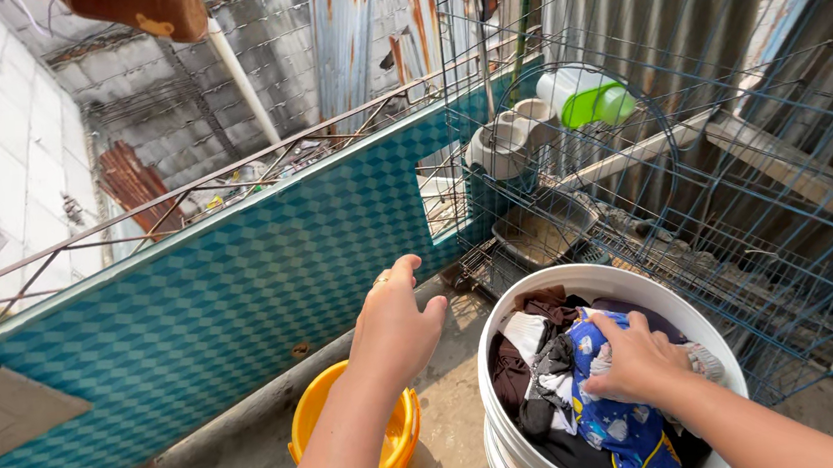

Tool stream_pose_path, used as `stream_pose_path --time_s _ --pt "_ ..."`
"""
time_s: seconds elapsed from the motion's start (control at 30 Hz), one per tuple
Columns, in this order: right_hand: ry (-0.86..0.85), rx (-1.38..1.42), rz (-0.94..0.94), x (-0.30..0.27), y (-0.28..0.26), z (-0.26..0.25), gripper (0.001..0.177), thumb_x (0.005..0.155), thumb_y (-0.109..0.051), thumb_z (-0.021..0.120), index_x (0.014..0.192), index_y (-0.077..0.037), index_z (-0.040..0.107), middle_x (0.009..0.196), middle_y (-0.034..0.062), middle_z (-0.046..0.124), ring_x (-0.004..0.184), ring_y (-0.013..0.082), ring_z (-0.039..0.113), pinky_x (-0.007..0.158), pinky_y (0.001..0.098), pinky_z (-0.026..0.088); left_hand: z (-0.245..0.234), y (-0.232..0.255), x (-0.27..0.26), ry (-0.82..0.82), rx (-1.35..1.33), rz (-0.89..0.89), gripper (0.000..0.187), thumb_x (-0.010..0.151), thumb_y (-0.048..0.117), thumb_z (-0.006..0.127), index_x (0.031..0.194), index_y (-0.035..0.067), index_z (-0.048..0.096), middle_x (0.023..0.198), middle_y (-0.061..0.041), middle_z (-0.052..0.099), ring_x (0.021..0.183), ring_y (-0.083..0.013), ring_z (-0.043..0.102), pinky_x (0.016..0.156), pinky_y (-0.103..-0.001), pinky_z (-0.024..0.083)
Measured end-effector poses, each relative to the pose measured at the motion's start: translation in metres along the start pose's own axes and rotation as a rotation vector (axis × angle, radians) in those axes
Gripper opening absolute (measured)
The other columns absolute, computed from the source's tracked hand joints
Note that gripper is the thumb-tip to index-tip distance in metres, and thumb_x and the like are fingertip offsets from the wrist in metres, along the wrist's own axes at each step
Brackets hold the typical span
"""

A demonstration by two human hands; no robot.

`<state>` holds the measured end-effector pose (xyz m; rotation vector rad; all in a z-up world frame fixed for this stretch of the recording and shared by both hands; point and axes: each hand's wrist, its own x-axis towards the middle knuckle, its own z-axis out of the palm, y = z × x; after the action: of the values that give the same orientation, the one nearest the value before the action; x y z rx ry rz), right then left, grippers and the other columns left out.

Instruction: The person retrieves a black jacket from a bucket, turns it inside out, places it on a hanger, zips it up, and hangs it on a clothesline. The person then picks up a bundle of socks from the bucket.

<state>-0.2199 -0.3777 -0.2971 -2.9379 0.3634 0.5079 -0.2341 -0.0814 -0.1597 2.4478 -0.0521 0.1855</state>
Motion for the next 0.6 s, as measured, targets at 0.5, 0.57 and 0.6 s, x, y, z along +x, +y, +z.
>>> stream_pose_path --time_s 0.5,0.57,0.6 --pt "0.446 0.693 0.003 0.025 0.079 -0.090 0.037 0.065 -0.025 0.082 0.100 -0.016 0.080 0.088 0.0090 0.078 0.081 0.0245 0.074 0.076 0.0384 0.059 0.038 0.001 0.017 -0.117 -0.110 -0.063 0.048 0.085 0.025 0.072 0.129 0.011 0.062 0.114 -0.010 0.073 0.103 -0.0272 0.071 0.090 -0.038 0.055" --pt "0.533 0.749 -0.017 0.020 0.083 -0.118 0.037 0.066 -0.021 0.081 0.102 -0.015 0.079 0.088 0.0068 0.077 0.081 0.0201 0.071 0.074 0.0353 0.056 0.043 0.005 0.019 -0.101 -0.137 -0.013 0.048 0.085 0.024 0.072 0.129 0.010 0.062 0.114 -0.011 0.073 0.102 -0.0269 0.070 0.090 -0.038 0.055" --pt "0.566 0.775 -0.078 0.019 0.083 -0.130 0.036 0.067 -0.020 0.081 0.102 -0.013 0.078 0.088 0.0067 0.076 0.080 0.0193 0.070 0.073 0.0347 0.056 0.045 0.007 0.019 -0.093 -0.150 0.008 0.048 0.084 0.024 0.073 0.129 0.010 0.062 0.114 -0.011 0.073 0.102 -0.0268 0.070 0.090 -0.038 0.054"
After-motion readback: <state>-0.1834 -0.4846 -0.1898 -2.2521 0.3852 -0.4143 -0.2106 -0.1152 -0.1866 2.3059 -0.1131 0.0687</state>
